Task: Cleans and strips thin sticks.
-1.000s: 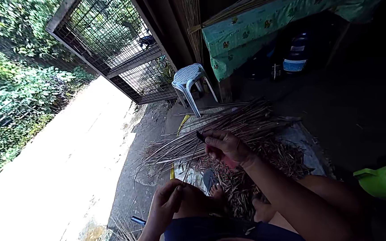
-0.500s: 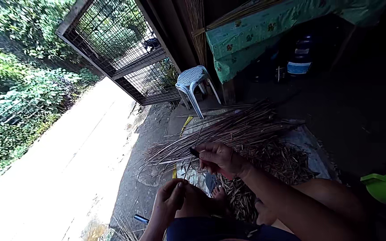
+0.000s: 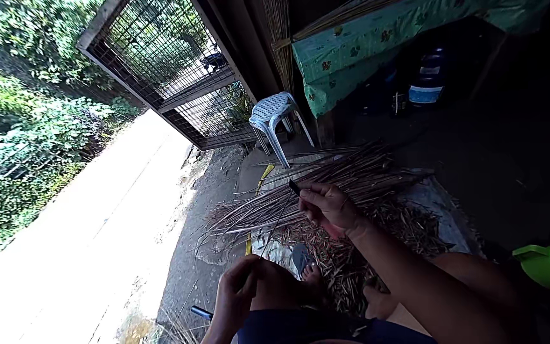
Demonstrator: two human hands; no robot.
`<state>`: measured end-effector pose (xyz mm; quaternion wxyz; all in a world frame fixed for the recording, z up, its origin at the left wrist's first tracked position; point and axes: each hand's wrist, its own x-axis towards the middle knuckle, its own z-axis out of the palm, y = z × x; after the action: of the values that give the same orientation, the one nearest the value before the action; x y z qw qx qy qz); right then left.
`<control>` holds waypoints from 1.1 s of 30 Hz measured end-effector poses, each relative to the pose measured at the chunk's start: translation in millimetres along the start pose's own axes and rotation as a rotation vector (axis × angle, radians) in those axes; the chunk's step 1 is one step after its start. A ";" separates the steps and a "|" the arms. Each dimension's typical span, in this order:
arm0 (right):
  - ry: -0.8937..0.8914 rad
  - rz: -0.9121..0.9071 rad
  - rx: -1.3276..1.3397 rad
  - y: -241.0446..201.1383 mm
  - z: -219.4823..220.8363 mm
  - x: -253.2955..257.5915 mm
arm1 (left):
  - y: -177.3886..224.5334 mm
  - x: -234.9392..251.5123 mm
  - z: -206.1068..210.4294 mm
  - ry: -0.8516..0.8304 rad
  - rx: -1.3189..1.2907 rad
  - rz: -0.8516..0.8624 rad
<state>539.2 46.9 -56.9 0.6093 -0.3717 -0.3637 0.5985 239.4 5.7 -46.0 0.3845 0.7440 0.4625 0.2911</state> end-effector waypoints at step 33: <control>-0.179 0.085 -0.024 8.4 4.1 -2.9 | -2.7 2.4 -2.8 -0.017 -0.083 -0.044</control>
<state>531.7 44.1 -62.5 0.5442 -0.3392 -0.4077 0.6501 237.0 9.5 -46.6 0.4253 0.7195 0.4628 0.2955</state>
